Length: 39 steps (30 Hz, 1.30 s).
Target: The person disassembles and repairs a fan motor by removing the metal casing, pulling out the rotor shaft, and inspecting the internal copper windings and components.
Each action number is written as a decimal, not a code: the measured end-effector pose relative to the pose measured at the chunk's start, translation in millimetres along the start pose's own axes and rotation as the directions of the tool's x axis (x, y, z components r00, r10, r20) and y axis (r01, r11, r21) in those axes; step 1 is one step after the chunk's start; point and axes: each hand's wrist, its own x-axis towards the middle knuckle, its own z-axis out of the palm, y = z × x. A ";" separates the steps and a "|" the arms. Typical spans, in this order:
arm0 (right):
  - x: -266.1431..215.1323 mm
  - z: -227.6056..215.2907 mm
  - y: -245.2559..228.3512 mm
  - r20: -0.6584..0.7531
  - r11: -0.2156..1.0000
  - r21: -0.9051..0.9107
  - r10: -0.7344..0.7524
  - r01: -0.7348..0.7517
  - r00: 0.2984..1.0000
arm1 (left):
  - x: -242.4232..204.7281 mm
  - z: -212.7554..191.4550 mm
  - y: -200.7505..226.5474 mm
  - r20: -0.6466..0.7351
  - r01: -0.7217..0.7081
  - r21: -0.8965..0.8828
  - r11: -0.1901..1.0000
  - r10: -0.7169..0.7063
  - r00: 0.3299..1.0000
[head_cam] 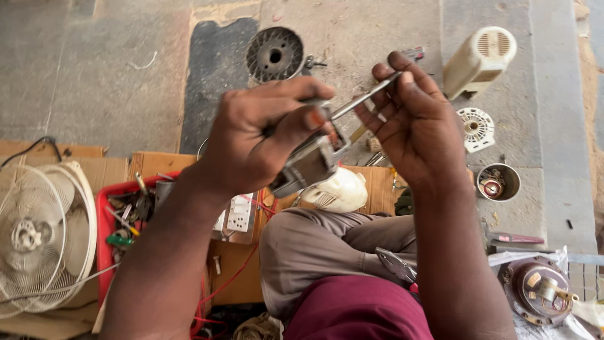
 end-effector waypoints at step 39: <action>23.3 -20.9 -29.1 -0.301 0.986 -0.101 0.100 -0.136 0.948 | 19.6 20.1 -8.1 -0.111 -0.127 0.015 0.992 0.128 0.986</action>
